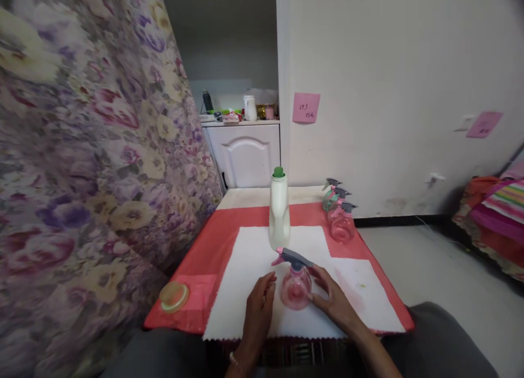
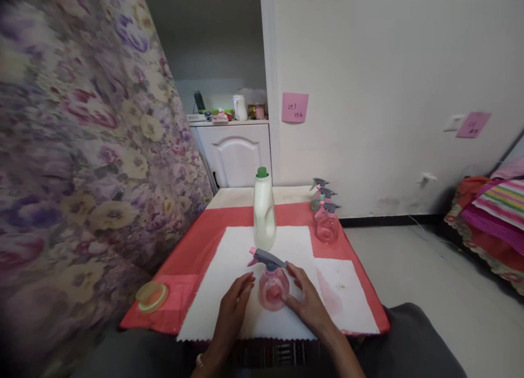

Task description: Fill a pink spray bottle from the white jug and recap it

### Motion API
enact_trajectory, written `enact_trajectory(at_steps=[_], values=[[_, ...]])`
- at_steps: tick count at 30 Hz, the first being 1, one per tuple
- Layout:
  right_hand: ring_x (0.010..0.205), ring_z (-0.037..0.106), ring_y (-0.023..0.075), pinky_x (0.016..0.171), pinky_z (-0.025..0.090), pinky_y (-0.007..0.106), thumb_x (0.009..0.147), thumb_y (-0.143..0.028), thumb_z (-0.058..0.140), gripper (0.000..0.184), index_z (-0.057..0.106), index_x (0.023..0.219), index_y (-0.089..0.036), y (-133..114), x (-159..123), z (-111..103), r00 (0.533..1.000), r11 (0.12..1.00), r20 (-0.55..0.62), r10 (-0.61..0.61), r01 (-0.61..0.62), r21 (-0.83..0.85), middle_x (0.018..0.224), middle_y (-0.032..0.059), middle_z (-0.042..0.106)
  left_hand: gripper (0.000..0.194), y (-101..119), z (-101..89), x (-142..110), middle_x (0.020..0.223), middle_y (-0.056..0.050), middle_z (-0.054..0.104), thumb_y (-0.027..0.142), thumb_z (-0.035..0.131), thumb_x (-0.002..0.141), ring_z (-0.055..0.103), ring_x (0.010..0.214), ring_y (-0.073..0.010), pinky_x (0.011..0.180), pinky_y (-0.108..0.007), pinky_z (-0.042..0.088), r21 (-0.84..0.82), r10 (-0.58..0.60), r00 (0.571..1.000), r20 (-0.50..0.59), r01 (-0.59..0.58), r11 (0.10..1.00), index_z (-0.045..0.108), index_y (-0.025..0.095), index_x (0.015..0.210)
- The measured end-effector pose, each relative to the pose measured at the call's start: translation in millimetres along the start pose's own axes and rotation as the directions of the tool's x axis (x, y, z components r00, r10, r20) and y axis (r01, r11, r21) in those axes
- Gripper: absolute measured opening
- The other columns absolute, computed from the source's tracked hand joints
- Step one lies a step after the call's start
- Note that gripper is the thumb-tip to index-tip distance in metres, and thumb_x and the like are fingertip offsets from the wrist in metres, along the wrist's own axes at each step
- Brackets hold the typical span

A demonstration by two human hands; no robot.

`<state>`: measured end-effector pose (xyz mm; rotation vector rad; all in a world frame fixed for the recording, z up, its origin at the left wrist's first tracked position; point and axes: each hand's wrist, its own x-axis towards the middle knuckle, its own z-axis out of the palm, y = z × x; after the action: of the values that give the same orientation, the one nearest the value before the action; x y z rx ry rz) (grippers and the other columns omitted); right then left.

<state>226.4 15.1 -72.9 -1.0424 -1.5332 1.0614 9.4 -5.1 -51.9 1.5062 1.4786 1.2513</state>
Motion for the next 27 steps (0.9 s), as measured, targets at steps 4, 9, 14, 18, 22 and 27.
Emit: enact_trajectory(at_steps=[4, 9, 14, 18, 22, 27], values=[[0.123, 0.055, 0.0282, 0.107, 0.043, 0.049, 0.064, -0.020, 0.078, 0.076, 0.048, 0.133, -0.025, -1.3, -7.3, 23.9, 0.992, 0.997, -0.124, -0.024, 0.013, -0.081, 0.130, 0.0100, 0.057, 0.029, -7.4, 5.9, 1.0, 0.115, -0.008, 0.068, 0.033, 0.052, 0.088, 0.064, 0.103, -0.0227, 0.094, -0.040, 0.050, 0.023, 0.072, 0.993, 0.096, -0.074, 0.997, 0.063, 0.024, 0.114], [0.125, 0.054, 0.0272, 0.108, 0.042, 0.049, 0.064, -0.014, 0.076, 0.076, 0.048, 0.134, -0.026, -4.5, 0.3, 14.7, 1.000, 0.997, 0.006, -0.016, 0.016, -0.071, 0.134, 0.0084, 0.056, 0.025, -2.3, 12.1, -9.5, 0.107, -0.008, 0.067, 0.032, 0.048, 0.090, 0.063, 0.097, -0.0224, 0.086, -0.037, 0.051, 0.060, 0.124, 0.985, 0.116, -0.132, 0.989, 0.064, 0.024, 0.108], [0.135, 0.045, 0.0269, 0.115, 0.033, 0.053, 0.073, -0.021, 0.071, 0.068, 0.047, 0.136, -0.027, -3.5, 2.0, -12.3, 0.996, 0.997, 0.068, 0.054, -0.050, -0.061, 0.145, 0.0089, 0.051, 0.022, -0.2, -2.0, -0.8, 0.103, -0.006, 0.067, 0.033, 0.046, 0.091, 0.062, 0.099, -0.0224, 0.088, -0.036, 0.049, 0.155, 0.124, 0.987, 0.100, -0.138, 0.978, 0.065, 0.024, 0.100], [0.129, 0.051, 0.0274, 0.111, 0.038, 0.052, 0.071, -0.021, 0.073, 0.071, 0.046, 0.136, -0.027, -1.0, -4.7, -4.5, 0.999, 0.998, -0.027, 0.018, -0.020, -0.064, 0.138, 0.0090, 0.056, 0.027, -10.7, -14.0, 21.3, 0.105, -0.006, 0.069, 0.034, 0.043, 0.091, 0.064, 0.100, -0.0228, 0.088, -0.037, 0.050, 0.308, 0.111, 0.993, 0.027, -0.114, 0.944, 0.064, 0.024, 0.104], [0.129, 0.050, 0.0289, 0.111, 0.039, 0.051, 0.067, -0.019, 0.074, 0.075, 0.045, 0.136, -0.027, 5.6, -13.6, 18.6, 0.986, 0.992, -0.166, -0.008, -0.013, -0.122, 0.137, 0.0095, 0.054, 0.027, -23.1, -14.6, 30.6, 0.101, -0.005, 0.071, 0.034, 0.044, 0.090, 0.066, 0.096, -0.0236, 0.087, -0.039, 0.051, 0.376, 0.096, 0.995, 0.031, -0.101, 0.921, 0.065, 0.024, 0.103], [0.132, 0.046, 0.0295, 0.112, 0.039, 0.049, 0.067, -0.016, 0.072, 0.079, 0.039, 0.138, -0.028, 18.2, -17.8, 36.6, 0.970, 0.988, -0.239, -0.047, 0.010, -0.152, 0.139, 0.0095, 0.050, 0.025, -27.8, -12.3, 28.0, 0.093, -0.001, 0.070, 0.034, 0.042, 0.092, 0.066, 0.090, -0.0214, 0.082, -0.035, 0.051, 0.470, 0.102, 0.991, 0.082, -0.129, 0.873, 0.065, 0.027, 0.099]])
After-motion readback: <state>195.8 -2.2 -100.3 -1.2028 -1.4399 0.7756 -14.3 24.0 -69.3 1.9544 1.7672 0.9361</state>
